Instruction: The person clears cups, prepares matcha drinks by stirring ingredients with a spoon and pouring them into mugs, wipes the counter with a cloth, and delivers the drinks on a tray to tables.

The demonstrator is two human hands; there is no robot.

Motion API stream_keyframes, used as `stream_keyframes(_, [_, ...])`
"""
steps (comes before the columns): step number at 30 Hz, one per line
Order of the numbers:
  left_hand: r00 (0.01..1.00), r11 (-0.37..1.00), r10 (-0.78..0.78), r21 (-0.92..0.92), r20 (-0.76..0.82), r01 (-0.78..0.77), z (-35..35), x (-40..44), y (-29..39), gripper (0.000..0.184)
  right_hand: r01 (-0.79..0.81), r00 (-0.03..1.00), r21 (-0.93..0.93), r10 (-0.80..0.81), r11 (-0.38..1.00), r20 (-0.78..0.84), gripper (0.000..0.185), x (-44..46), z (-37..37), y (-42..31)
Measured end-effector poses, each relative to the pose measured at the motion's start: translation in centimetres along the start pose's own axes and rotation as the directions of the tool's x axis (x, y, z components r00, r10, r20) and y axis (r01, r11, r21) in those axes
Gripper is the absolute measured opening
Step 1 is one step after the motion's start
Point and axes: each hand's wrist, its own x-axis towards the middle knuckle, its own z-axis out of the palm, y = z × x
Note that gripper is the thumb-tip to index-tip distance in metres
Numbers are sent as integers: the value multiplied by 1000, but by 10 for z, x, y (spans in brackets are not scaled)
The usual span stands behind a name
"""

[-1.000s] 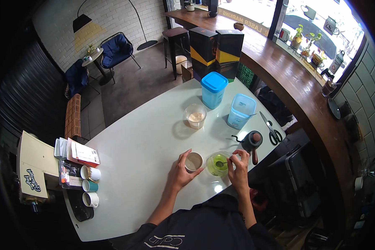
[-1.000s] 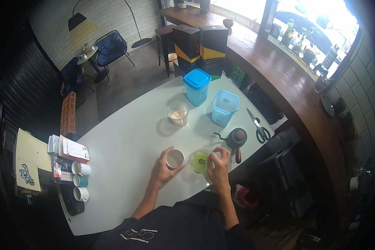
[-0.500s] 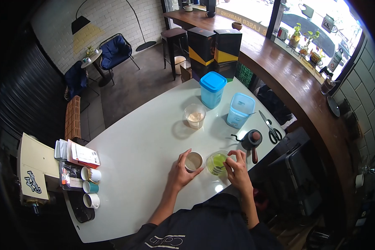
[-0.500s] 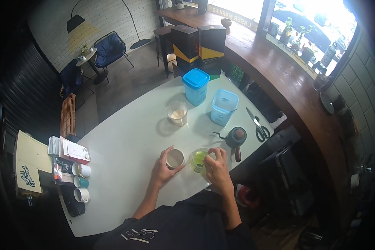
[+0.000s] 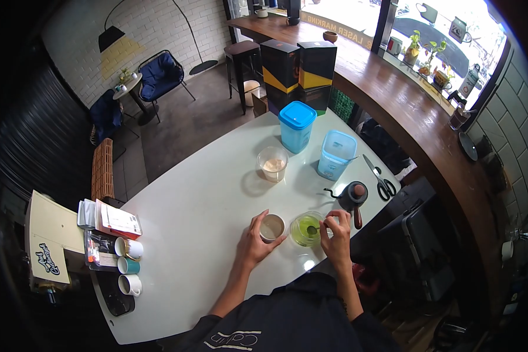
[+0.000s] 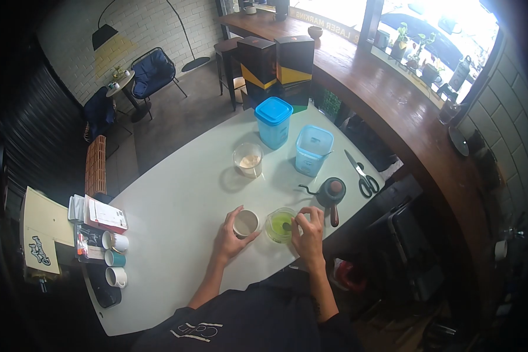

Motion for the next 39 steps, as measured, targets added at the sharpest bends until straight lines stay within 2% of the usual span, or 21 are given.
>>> stream_keyframes(10, [1000,1000,5,-7,-6,-5,-1,0,2,83,-52,996,79,46,996,72,10,-4,7,-3])
stream_keyframes(12, [1000,1000,9,6,-9,-9,0,0,1,83,2,986,76,-14,997,166,11,-3,-1,-4])
stream_keyframes(16, [1000,1000,7,-1,-4,-7,0,1,1,83,32,986,41,-38,999,162,15,-2,-9,-8])
stream_keyframes(18, [1000,1000,4,-13,0,-4,-1,1,2,83,-44,992,27,40,999,117,17,-1,-10,-9])
stream_keyframes(21, [1000,1000,12,-22,-8,-12,0,1,1,82,-73,996,23,72,997,48,16,-7,-2,4])
stream_keyframes(37, [1000,1000,-19,3,8,19,-2,1,4,81,-155,988,-8,154,988,-29,19,-16,12,15])
stream_keyframes(39, [1000,1000,-12,-10,1,12,-1,1,2,82,-179,982,48,181,983,-48,21,-15,14,14])
